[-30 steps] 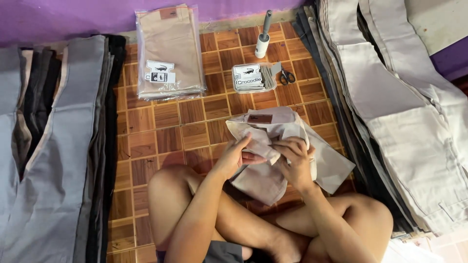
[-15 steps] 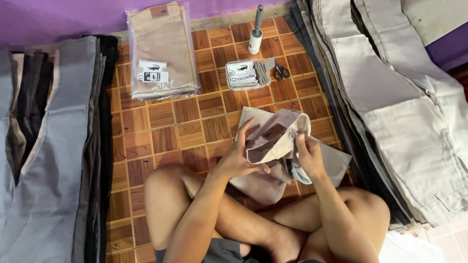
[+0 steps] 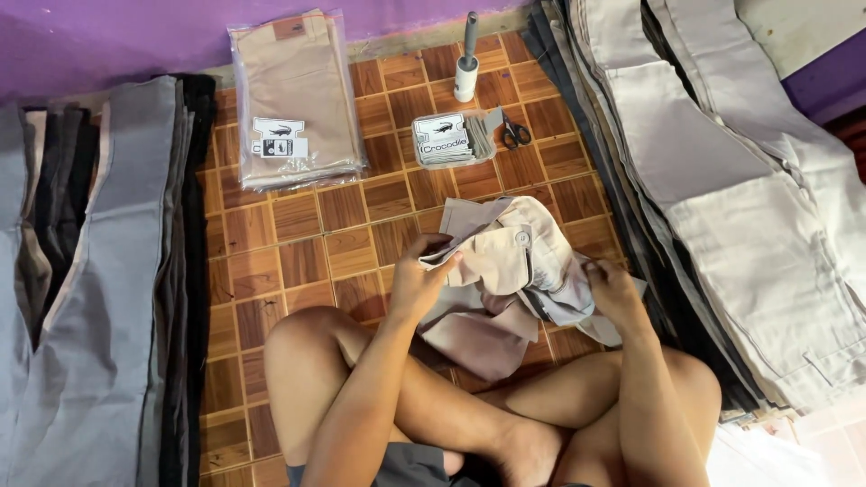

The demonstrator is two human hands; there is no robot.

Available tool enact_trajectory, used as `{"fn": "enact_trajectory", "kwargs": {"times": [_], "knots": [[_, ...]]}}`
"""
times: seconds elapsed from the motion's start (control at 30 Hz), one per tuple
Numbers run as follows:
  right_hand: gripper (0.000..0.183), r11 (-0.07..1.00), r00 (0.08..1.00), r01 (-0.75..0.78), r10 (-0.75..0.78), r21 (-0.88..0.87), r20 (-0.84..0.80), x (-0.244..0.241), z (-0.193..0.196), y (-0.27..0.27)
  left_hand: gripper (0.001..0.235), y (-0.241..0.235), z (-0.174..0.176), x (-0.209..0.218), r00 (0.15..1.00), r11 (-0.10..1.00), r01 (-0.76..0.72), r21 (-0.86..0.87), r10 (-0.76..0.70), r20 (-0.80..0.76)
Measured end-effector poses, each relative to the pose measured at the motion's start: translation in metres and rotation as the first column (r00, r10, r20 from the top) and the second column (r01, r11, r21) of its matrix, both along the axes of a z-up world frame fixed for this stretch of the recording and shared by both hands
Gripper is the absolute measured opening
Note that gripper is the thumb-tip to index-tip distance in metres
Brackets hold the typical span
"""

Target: The person sits on the floor and uses scissors to cut tags off a pair of beige trousers. They unfold the trousers, locate the tags, snip them off, and place the scissors down between cuts.

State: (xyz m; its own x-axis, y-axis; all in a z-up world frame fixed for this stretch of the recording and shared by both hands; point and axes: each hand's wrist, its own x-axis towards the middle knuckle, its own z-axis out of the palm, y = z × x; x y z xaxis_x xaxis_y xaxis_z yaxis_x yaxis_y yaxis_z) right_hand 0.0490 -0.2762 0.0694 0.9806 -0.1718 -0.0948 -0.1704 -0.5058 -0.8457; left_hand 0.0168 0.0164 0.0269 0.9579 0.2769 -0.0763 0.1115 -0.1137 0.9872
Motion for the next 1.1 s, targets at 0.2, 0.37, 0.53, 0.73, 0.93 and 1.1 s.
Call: {"fn": "enact_trajectory", "kwargs": {"times": [0.2,0.37,0.53,0.73,0.93,1.1], "knots": [[0.074,0.989,0.886,-0.107,0.048,-0.105,-0.460,0.009,-0.018,0.003,0.034,0.009,0.008,-0.006,0.998,0.999,-0.040,0.005,0.040,-0.045],[0.060,0.973,0.858,-0.229,0.190,-0.023,-0.477,0.006,-0.012,-0.004,0.037,0.011,0.022,-0.006,0.992,0.998,-0.066,0.019,0.067,-0.107],[0.025,0.942,0.950,-0.205,0.257,0.266,-0.178,0.003,-0.014,-0.028,0.050,0.019,0.014,-0.005,0.986,0.983,-0.111,-0.146,0.090,-0.143],[0.067,-0.207,0.949,-0.222,0.177,0.953,0.260,0.000,0.049,0.020,0.065,0.024,0.029,-0.006,0.980,0.981,-0.102,-0.166,0.070,-0.188],[0.076,0.784,0.950,-0.283,0.310,0.553,0.048,0.020,-0.018,0.002,0.100,0.018,0.066,-0.008,0.948,0.990,-0.037,-0.136,-0.009,-0.318],[0.047,0.970,0.964,-0.125,0.169,-0.208,0.207,0.020,-0.008,0.007,0.057,0.023,0.011,-0.004,0.993,0.992,-0.039,0.118,0.052,-0.105]]}}
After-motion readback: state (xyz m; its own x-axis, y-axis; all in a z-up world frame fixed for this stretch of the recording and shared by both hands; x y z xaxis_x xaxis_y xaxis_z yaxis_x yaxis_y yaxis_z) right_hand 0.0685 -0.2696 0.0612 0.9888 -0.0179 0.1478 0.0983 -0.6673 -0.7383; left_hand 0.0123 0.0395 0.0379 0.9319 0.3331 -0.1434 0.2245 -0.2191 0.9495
